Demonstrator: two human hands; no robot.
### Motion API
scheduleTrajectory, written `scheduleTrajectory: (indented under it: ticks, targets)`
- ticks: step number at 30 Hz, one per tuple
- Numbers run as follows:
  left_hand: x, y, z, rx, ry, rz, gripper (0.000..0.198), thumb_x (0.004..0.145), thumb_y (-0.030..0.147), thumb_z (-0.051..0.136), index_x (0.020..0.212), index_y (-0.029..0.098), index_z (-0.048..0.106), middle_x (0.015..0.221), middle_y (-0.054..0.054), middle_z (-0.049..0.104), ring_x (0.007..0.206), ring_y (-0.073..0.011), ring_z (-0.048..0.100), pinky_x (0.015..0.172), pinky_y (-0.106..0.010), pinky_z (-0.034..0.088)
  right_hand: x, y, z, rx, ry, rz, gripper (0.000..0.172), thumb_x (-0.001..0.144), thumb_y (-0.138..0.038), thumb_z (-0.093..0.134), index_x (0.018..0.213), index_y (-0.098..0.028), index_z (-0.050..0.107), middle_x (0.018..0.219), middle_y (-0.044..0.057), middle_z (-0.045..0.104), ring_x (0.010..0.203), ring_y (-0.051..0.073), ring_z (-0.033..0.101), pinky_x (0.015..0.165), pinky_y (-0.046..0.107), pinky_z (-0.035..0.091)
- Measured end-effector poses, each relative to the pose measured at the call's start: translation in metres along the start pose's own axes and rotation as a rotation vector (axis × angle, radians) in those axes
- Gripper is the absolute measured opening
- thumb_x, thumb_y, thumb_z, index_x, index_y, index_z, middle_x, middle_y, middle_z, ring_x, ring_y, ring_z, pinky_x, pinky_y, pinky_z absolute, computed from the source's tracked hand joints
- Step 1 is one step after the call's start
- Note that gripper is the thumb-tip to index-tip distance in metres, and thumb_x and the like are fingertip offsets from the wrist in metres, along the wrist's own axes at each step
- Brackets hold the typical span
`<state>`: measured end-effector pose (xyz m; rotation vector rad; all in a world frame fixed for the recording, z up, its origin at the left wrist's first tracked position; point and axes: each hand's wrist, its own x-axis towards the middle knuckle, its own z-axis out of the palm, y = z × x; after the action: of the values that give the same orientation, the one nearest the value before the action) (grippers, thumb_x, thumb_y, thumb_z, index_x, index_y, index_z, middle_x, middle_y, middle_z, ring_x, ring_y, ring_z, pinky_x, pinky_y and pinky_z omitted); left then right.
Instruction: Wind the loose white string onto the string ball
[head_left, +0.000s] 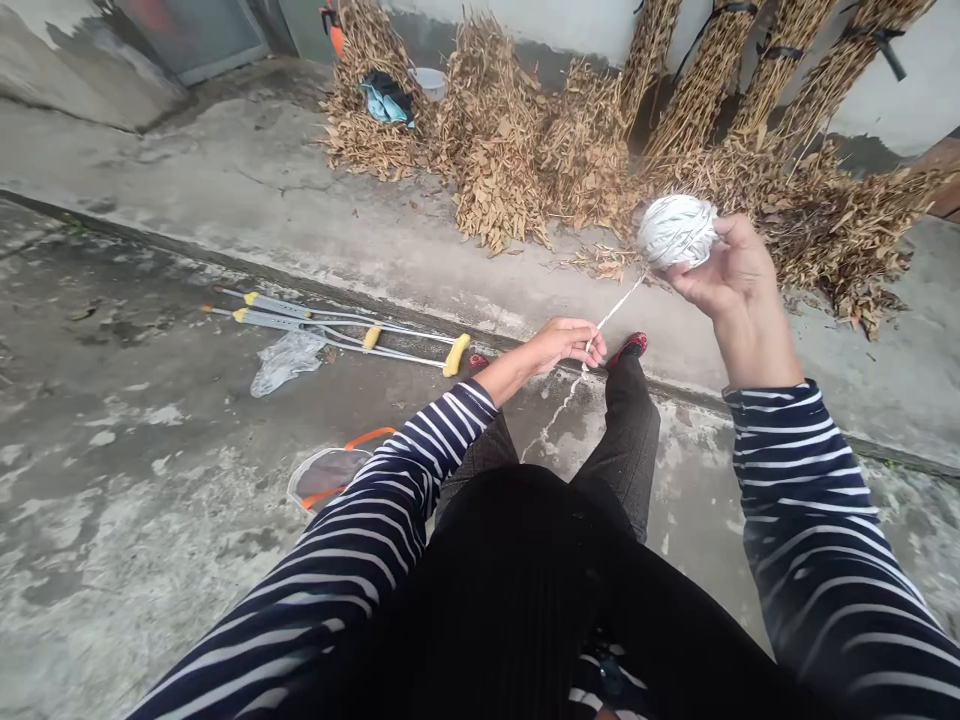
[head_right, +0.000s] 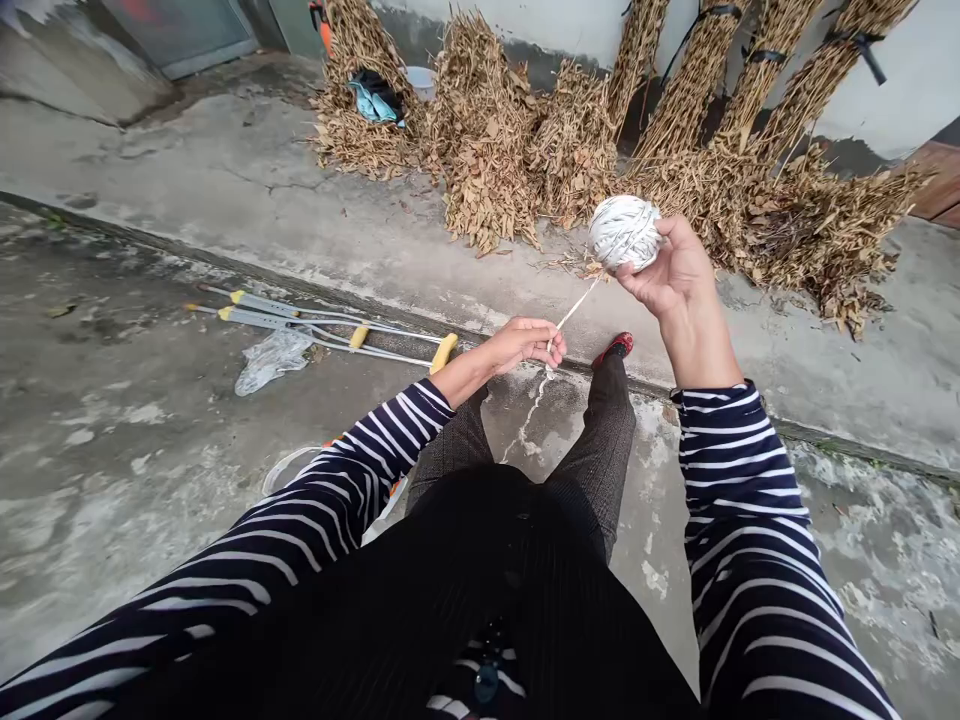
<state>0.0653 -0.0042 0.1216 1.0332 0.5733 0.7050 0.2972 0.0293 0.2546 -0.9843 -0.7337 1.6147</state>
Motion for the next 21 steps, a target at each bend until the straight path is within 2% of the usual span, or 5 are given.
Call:
scheduleTrajectory:
  ticks: [6,11,13,17,21]
  targets:
    - [-0.011,0.013,-0.01,-0.014,-0.044,-0.062,0.03,0.095,0.032,0.078,0.08,0.008,0.067,0.082,-0.01,0.075,0.07,-0.0143,0.073,0.07,-0.027,0.06,0.006,-0.024,0.018,-0.012,0.052,-0.096,0.031,0.077,-0.021,0.057,0.106,-0.023,0.065,0.103,0.001,0.077,0.089,0.013,0.068,0.052,0.016,0.041]
    - [-0.006,0.035,-0.01,-0.041,-0.01,-0.042,0.023,0.097,0.024,0.073,0.081,0.009,0.065,0.078,-0.009,0.074,0.067,-0.0146,0.072,0.065,-0.027,0.057,0.027,-0.068,0.03,-0.043,0.147,-0.174,0.026,0.08,-0.023,0.049,0.094,-0.023,0.071,0.092,0.0,0.079,0.08,0.012,0.073,0.049,0.015,0.036]
    - [-0.003,0.04,-0.01,-0.044,-0.011,-0.046,0.022,0.098,0.023,0.071,0.081,0.009,0.064,0.078,-0.009,0.074,0.067,-0.0147,0.072,0.064,-0.026,0.056,0.029,-0.087,0.035,-0.077,0.16,-0.185,0.032,0.083,-0.024,0.041,0.09,-0.024,0.072,0.089,-0.002,0.079,0.077,0.011,0.073,0.049,0.017,0.034]
    - [0.005,0.046,-0.009,-0.05,-0.034,-0.048,0.02,0.098,0.022,0.07,0.083,0.01,0.063,0.078,-0.008,0.074,0.068,-0.0145,0.072,0.061,-0.024,0.054,0.024,-0.109,0.042,-0.164,0.076,-0.227,0.043,0.086,-0.022,0.031,0.088,-0.023,0.074,0.087,-0.005,0.078,0.073,0.007,0.07,0.049,0.019,0.034]
    - [0.008,0.051,-0.007,-0.038,-0.074,-0.05,0.02,0.097,0.018,0.066,0.08,0.01,0.063,0.08,-0.009,0.074,0.069,-0.015,0.073,0.057,-0.023,0.052,0.017,-0.099,0.036,-0.242,-0.043,-0.365,0.025,0.08,-0.018,0.053,0.098,-0.022,0.07,0.097,-0.001,0.077,0.082,0.013,0.07,0.05,0.021,0.044]
